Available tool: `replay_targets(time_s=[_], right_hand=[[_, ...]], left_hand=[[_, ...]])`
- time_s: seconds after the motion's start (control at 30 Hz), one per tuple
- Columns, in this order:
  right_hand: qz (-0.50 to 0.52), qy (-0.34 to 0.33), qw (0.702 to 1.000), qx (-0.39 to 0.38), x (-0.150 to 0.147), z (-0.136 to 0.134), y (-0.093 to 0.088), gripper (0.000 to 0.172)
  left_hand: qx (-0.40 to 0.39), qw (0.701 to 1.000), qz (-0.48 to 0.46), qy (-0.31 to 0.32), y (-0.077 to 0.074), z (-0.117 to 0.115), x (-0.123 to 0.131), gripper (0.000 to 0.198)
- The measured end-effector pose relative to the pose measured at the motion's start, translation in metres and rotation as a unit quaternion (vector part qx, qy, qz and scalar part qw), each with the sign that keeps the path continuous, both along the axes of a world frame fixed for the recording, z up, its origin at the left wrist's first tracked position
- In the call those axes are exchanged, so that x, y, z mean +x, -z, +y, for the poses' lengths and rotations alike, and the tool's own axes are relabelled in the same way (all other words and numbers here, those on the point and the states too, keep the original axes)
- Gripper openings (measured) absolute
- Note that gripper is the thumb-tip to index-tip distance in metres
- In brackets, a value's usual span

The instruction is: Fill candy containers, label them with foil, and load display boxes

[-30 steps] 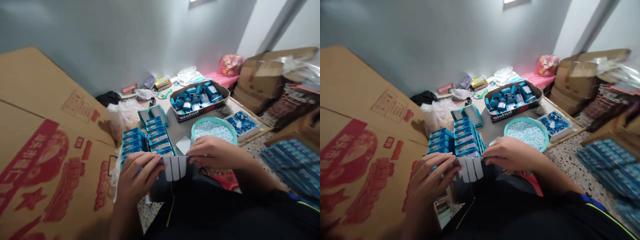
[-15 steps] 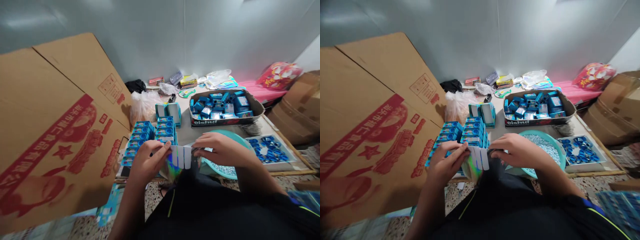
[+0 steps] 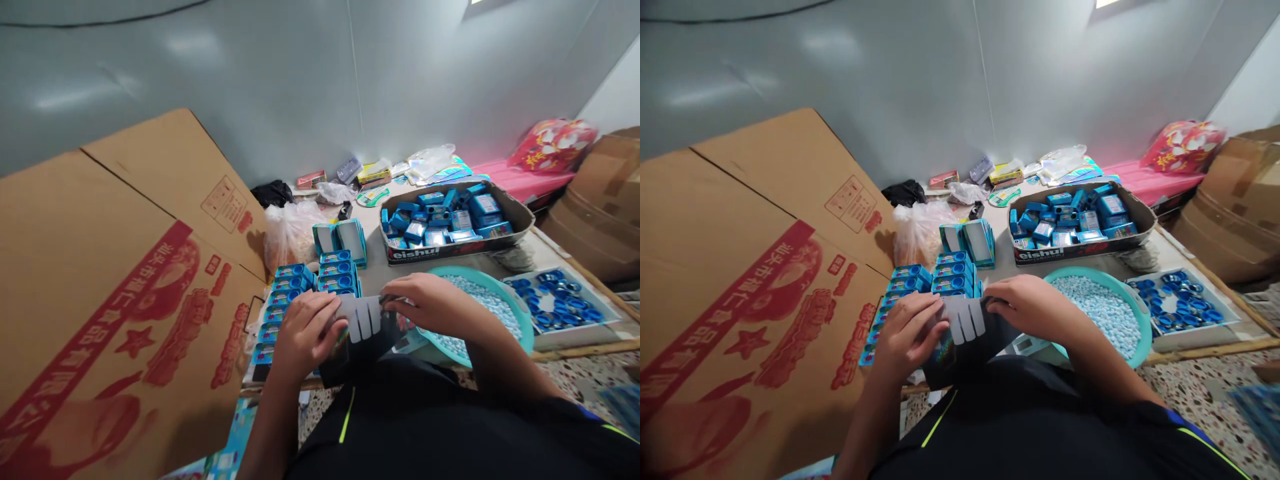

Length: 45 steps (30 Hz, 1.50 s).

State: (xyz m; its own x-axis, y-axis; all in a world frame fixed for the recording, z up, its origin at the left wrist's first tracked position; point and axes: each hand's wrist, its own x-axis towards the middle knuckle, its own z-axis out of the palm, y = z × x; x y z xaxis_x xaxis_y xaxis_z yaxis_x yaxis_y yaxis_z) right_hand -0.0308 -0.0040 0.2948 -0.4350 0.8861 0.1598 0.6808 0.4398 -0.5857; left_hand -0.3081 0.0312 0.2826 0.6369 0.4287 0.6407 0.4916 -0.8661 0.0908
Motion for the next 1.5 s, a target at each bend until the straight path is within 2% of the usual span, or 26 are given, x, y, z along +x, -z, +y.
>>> replay_targets(time_s=[0.1, 0.17, 0.33, 0.6, 0.73, 0.8, 0.87, 0.93, 1.0, 1.03, 1.13, 1.2, 1.27, 1.33, 1.43, 1.5], right_hand=[[0.010, -0.006, 1.000, 0.000, 0.001, 0.001, -0.002, 0.017], [0.015, -0.011, 1.000, -0.003, 0.001, 0.002, -0.003, 0.018], [0.002, 0.002, 1.000, 0.004, 0.001, 0.004, 0.003, 0.014], [0.015, 0.008, 1.000, -0.002, 0.006, 0.010, 0.008, 0.016], [0.008, 0.057, 0.998, -0.015, 0.012, 0.011, 0.011, 0.017], [0.011, 0.082, 0.997, -0.007, 0.022, 0.009, 0.014, 0.017], [0.023, 0.116, 0.993, 0.005, 0.038, 0.002, 0.018, 0.019], [0.036, 0.165, 0.985, 0.017, 0.061, -0.008, 0.023, 0.022], [0.041, 0.222, 0.974, 0.027, 0.085, -0.020, 0.029, 0.025], [0.041, 0.247, 0.968, 0.031, 0.095, -0.026, 0.031, 0.025], [0.042, 0.295, 0.954, 0.031, 0.112, -0.043, 0.036, 0.025], [0.052, 0.299, 0.952, 0.028, 0.110, -0.051, 0.036, 0.025], [0.066, 0.286, 0.955, 0.034, 0.100, -0.053, 0.034, 0.024], [0.073, 0.242, 0.967, 0.036, 0.088, -0.053, 0.028, 0.023], [0.072, 0.143, 0.986, 0.041, 0.073, -0.052, 0.013, 0.024], [0.075, 0.092, 0.991, 0.059, 0.068, -0.053, 0.003, 0.023]], left_hand=[[-0.040, 0.997, -0.043, -0.051, 0.001, 0.001, 0.002, 0.035], [-0.060, 0.996, -0.042, -0.056, 0.003, 0.004, 0.004, 0.034], [-0.030, 0.999, -0.027, -0.006, 0.008, 0.011, 0.003, 0.030], [0.008, 1.000, -0.004, 0.002, 0.005, 0.006, 0.008, 0.025], [-0.006, 0.999, 0.010, 0.052, 0.004, 0.000, 0.014, 0.026], [-0.051, 0.994, -0.028, 0.092, 0.006, -0.002, 0.018, 0.022], [-0.144, 0.971, -0.128, 0.138, 0.008, -0.002, 0.023, 0.012], [-0.248, 0.922, -0.256, 0.153, 0.009, 0.000, 0.027, 0.019], [-0.299, 0.887, -0.330, 0.124, 0.008, 0.004, 0.031, 0.021], [-0.300, 0.888, -0.333, 0.099, 0.007, 0.007, 0.034, 0.018], [-0.225, 0.941, -0.243, 0.063, 0.002, 0.012, 0.046, 0.009], [-0.136, 0.972, -0.174, 0.083, -0.003, 0.014, 0.056, 0.012], [-0.053, 0.984, -0.132, 0.103, -0.010, 0.017, 0.066, 0.018], [-0.015, 0.990, -0.095, 0.105, -0.021, 0.020, 0.076, 0.030], [0.001, 0.995, -0.016, 0.100, -0.041, 0.027, 0.087, 0.050], [0.029, 0.994, 0.034, 0.103, -0.051, 0.030, 0.091, 0.048]])
